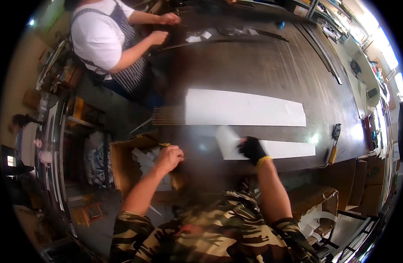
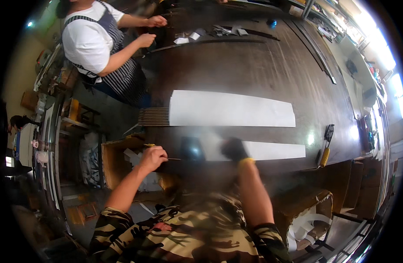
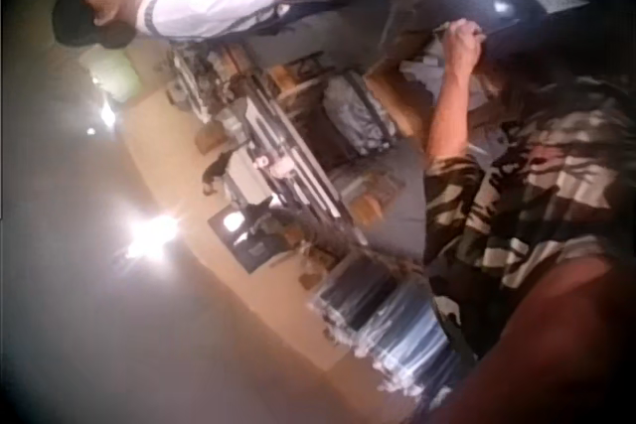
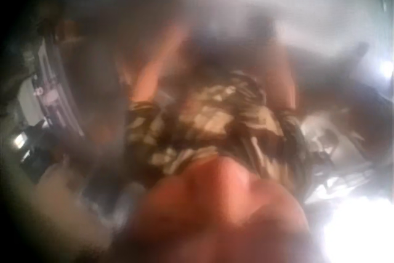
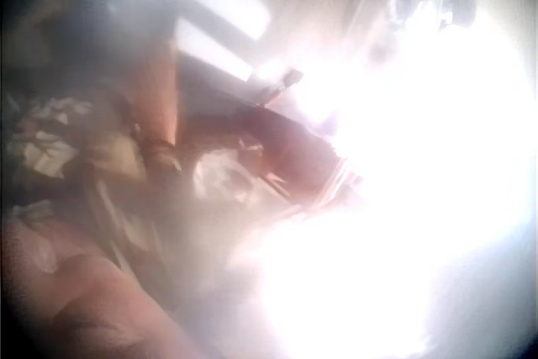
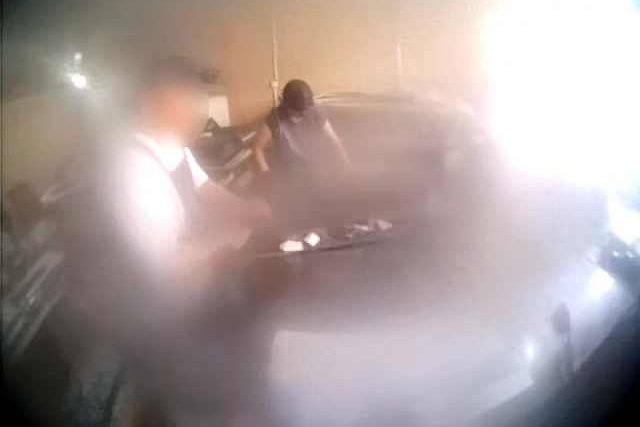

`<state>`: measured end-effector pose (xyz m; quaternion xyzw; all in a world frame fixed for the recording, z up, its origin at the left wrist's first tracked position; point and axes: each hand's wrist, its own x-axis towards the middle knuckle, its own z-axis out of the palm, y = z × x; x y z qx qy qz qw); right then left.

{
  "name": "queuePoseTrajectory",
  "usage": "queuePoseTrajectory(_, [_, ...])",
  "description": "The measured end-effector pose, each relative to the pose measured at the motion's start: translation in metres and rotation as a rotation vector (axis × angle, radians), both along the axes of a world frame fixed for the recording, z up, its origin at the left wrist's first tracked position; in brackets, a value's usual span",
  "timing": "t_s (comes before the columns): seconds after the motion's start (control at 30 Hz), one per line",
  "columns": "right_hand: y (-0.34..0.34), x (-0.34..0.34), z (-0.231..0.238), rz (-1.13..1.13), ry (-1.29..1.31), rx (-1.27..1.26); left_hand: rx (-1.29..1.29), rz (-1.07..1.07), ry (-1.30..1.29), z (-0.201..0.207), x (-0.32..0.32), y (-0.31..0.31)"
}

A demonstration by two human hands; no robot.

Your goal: The person applies black adhesive strips to metal sheets using a hand tool to press them down.

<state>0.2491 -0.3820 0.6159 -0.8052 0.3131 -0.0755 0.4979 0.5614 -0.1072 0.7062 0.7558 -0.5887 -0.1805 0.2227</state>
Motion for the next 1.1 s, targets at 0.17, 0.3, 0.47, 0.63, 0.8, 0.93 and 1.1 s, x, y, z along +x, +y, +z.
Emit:
queuePoseTrajectory(0.17, [-0.061,-0.327,0.043,-0.749,0.354,-0.237,0.075,0.007,0.033,0.001,-0.002,0.000])
queuePoseTrajectory(0.3, [0.029,-0.606,0.109,-1.340,0.729,-0.627,0.227,-0.042,-0.036,0.024,-0.011,-0.026])
queuePoseTrajectory(0.47, [0.107,-0.752,0.166,-1.738,0.877,-0.709,0.300,-0.183,-0.228,0.008,0.010,-0.003])
queuePoseTrajectory(0.63, [0.142,-0.759,0.063,-1.623,1.078,-0.151,0.378,-0.138,-0.382,0.013,-0.009,-0.024])
queuePoseTrajectory(0.8, [0.100,-0.617,-0.009,-0.981,1.177,0.219,0.429,-0.075,-0.457,0.019,-0.021,-0.025])
queuePoseTrajectory(0.93, [-0.079,-0.441,0.084,-1.325,0.300,-0.543,0.434,-0.051,-0.504,0.022,-0.025,-0.022])
queuePoseTrajectory(1.1, [-0.188,-0.367,0.069,-1.132,0.831,-0.357,0.309,-0.066,-0.471,0.027,-0.012,-0.017])
